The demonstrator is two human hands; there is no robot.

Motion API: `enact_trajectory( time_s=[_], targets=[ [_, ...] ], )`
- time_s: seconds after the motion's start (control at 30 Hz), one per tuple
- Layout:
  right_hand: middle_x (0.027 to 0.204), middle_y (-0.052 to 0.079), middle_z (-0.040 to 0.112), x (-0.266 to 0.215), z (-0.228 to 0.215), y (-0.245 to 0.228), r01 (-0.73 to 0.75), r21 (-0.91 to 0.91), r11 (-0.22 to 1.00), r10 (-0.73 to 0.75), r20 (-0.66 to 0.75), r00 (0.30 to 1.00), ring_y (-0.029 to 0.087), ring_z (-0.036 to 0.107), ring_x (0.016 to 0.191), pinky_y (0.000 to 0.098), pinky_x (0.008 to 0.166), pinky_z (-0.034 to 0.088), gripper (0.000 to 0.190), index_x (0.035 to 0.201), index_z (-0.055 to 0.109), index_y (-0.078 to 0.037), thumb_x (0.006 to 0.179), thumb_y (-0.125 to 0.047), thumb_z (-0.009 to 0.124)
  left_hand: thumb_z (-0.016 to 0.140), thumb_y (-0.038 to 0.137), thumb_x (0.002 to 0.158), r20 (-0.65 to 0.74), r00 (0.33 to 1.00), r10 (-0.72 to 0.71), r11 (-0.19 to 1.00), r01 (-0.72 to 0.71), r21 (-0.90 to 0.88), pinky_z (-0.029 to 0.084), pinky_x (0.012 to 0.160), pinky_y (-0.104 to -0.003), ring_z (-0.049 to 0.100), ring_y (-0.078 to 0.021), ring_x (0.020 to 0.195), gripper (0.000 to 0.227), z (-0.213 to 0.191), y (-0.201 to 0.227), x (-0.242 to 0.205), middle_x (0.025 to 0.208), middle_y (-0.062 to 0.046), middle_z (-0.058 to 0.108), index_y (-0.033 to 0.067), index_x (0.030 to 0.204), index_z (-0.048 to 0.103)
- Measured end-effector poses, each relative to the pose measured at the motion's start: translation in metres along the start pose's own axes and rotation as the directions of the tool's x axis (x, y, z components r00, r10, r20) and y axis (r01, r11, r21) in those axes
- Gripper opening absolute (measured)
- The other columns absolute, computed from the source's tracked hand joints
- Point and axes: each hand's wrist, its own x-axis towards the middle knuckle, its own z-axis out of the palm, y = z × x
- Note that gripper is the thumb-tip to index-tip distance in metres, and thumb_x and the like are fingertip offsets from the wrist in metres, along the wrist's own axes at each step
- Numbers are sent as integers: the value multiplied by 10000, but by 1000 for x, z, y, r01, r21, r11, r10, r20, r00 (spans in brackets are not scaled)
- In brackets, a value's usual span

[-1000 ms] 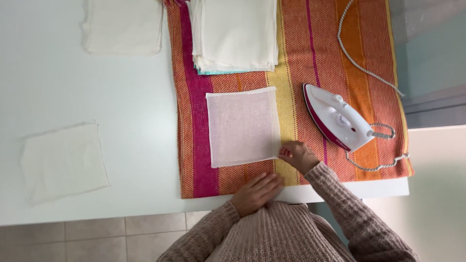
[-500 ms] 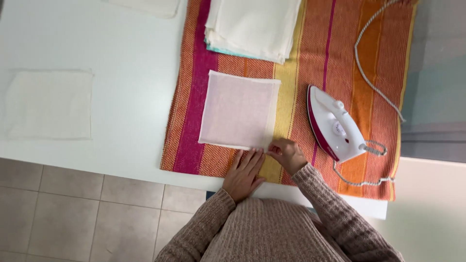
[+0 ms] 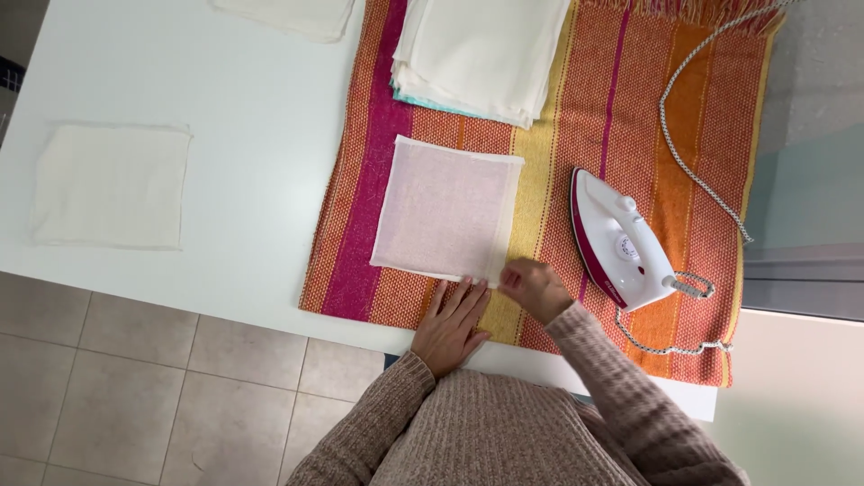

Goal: Iron small square pieces of white fabric on a table.

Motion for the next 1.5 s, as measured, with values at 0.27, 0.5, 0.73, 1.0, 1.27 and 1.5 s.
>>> enact_trajectory(
  time_s=[0.27, 0.5, 0.73, 1.0, 1.27, 1.5],
  targets=[
    [1128, 93, 648, 17, -180, 48, -226, -707, 670, -143, -422, 895, 245, 608, 1007, 373, 912, 547, 604, 1204, 645, -84, 718, -331, 904, 264, 506, 1063, 203, 977, -60, 997, 70, -43, -8, 1254, -524, 114, -258, 1564, 692, -8, 3, 1, 1680, -82, 241, 39, 1573, 283],
    [777, 89, 712, 8, -152, 87, -558, -248, 792, 555, -86, 827, 337, 727, 925, 474, 851, 559, 547, 987, 677, -152, 861, -684, 694, 336, 488, 1055, -26, 1000, 10, 1000, -9, 21, 93, 1251, -573, 235, -285, 1546, 632, 7, -6, -2, 1653, -76, 324, 94, 1547, 382],
    [848, 153, 799, -32, -167, -43, -198, -396, 897, 324, 284, 902, 320, 801, 801, 411, 778, 671, 410, 1053, 718, -175, 854, -530, 667, 319, 481, 1053, -31, 999, 15, 1000, -15, 7, 90, 1250, -583, 222, -294, 1552, 642, 4, -7, -2, 1658, -83, 314, 88, 1559, 360],
    [906, 146, 793, -53, -117, -6, -142, -462, 875, 349, 401, 847, 347, 773, 907, 474, 838, 630, 524, 1147, 685, -195, 841, -620, 649, 332, 481, 1050, -21, 1000, 13, 1000, -13, -10, 81, 1252, -575, 234, -293, 1548, 643, -3, -5, -1, 1650, -96, 324, 82, 1554, 368],
    [890, 129, 791, -47, -96, -3, -91, -450, 888, 298, 414, 860, 339, 773, 886, 480, 817, 628, 532, 1122, 672, -201, 846, -652, 619, 403, 441, 1054, -27, 999, -45, 994, 42, -103, 66, 1256, -551, 309, -280, 1513, 612, -9, -15, -5, 1591, -128, 405, 40, 1515, 412],
    [881, 111, 789, -42, -80, -10, -60, -459, 887, 276, 420, 864, 324, 772, 884, 461, 798, 630, 513, 1103, 666, -207, 866, -657, 598, 394, 424, 1061, 5, 999, -53, 998, 53, -27, 84, 1245, -570, 311, -289, 1509, 602, -16, -50, -22, 1606, -138, 378, 39, 1524, 394]
  ],
)
